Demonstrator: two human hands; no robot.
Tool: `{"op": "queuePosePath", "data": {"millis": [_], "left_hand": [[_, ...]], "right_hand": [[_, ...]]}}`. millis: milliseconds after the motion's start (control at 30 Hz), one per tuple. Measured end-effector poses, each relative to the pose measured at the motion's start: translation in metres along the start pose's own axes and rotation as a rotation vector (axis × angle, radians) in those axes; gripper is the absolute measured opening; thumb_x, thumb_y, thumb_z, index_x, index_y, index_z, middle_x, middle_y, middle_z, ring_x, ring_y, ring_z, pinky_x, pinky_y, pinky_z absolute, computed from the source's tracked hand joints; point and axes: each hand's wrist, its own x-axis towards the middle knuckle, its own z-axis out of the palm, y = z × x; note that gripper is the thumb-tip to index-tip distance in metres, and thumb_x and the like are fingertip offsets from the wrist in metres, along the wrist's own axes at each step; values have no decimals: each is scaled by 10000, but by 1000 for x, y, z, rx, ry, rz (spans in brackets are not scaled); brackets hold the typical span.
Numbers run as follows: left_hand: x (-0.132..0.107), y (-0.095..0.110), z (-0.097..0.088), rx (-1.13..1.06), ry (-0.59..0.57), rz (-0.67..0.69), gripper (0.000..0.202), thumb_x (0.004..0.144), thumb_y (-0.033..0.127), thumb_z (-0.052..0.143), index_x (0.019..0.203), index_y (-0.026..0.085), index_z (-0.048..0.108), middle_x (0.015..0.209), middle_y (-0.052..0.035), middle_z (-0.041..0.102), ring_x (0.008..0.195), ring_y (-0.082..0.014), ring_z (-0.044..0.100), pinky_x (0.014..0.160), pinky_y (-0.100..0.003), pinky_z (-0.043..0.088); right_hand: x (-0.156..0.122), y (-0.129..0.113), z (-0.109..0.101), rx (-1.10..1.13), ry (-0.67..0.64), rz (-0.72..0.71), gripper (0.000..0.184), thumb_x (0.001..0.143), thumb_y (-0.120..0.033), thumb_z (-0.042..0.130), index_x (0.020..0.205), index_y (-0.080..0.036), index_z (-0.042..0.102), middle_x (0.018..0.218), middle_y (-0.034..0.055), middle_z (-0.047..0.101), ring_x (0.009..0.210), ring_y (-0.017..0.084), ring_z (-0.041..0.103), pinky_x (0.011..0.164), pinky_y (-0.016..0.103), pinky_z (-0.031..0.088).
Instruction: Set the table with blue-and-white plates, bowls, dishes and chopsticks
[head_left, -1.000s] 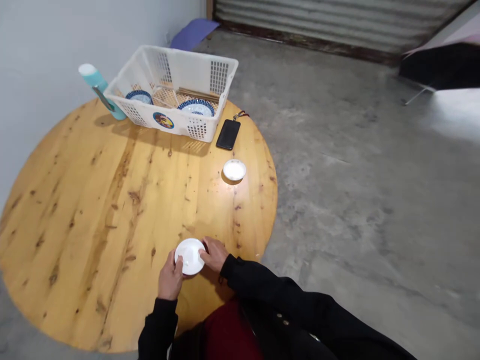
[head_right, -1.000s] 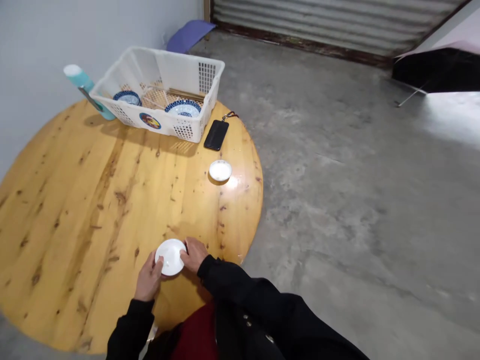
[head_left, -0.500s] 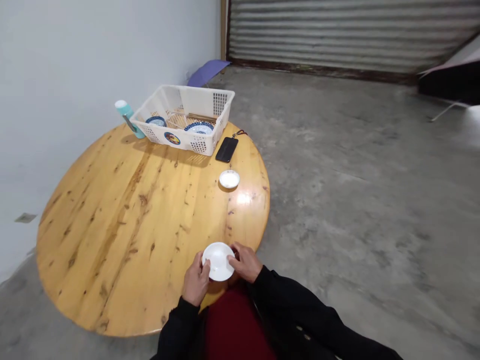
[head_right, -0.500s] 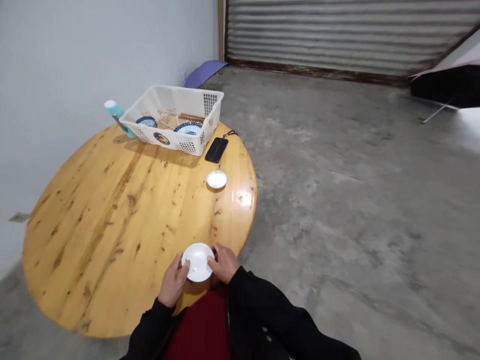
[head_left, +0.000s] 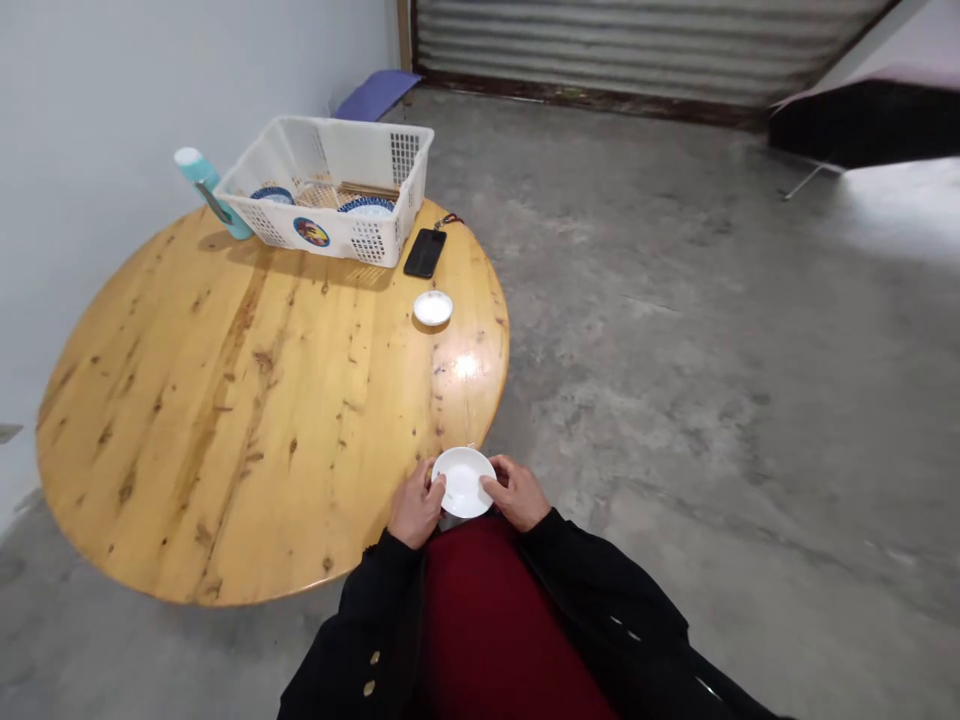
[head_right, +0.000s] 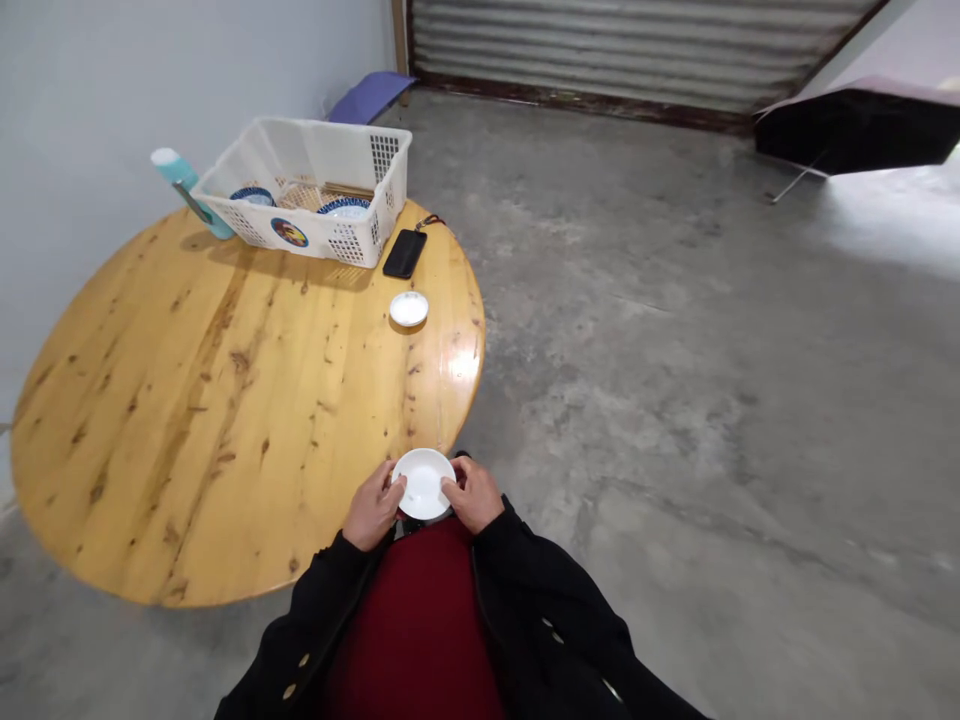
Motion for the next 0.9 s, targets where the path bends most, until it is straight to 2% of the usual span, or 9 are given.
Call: {"op": "queuePosePath", "data": {"millis": [133, 267, 433, 567, 667, 767, 900], "left_hand": [[15, 19, 2, 77, 67, 1, 352, 935, 380, 429, 1170, 209, 627, 781, -6, 667, 724, -172, 634, 679, -265, 458], [46, 49, 20, 78, 114, 24, 338, 928, 369, 436, 1153, 212, 634, 830, -10, 680, 750, -171, 632, 692, -263, 456], [97, 110, 68, -4, 126, -3, 312, 934, 351, 415, 1110, 209, 630, 749, 8, 649, 600, -148, 603, 605, -249, 453], [136, 158, 110, -37, 180, -1, 280, 929, 335, 431, 1070, 217, 643, 728, 5, 648, 658, -161, 626, 615, -245, 464], [156, 186, 134, -90, 223, -39, 283, 929, 334, 444, 1092, 217, 644, 731, 4, 655, 682, -163, 634, 633, -247, 482], [168, 202, 142, -122, 268, -103, 306, 932, 343, 448, 1130, 210, 639, 749, -3, 666, 697, -171, 641, 644, -258, 492], [181, 207, 128, -124, 364, -212, 340, 940, 371, 437, 1169, 206, 628, 786, -6, 674, 714, -173, 643, 666, -265, 486]], "right_hand": [[20, -1, -15, 69, -9, -10, 267, 720, -397, 517, 862, -186, 600, 772, 46, 683, 645, 172, 603, 623, 293, 489], [53, 5, -50, 98, -1, -46, 309, 707, -447, 517, 861, -191, 599, 763, 52, 684, 641, 183, 609, 637, 312, 500], [102, 21, -128, 91, -31, -55, 380, 704, -521, 510, 867, -188, 593, 765, 74, 686, 615, 195, 603, 540, 302, 476], [143, 39, -195, 30, -74, -80, 395, 739, -513, 502, 915, -179, 617, 767, 85, 694, 608, 203, 613, 502, 297, 471], [172, 46, -234, -40, -127, -111, 363, 750, -481, 517, 916, -184, 643, 757, 79, 697, 610, 204, 615, 495, 288, 468], [199, 41, -252, -65, -199, -131, 382, 731, -472, 534, 931, -173, 660, 782, 79, 699, 627, 202, 607, 502, 282, 469], [237, 20, -242, -92, -298, -174, 394, 726, -470, 517, 924, -160, 661, 790, 76, 690, 643, 189, 587, 527, 274, 471]]}}
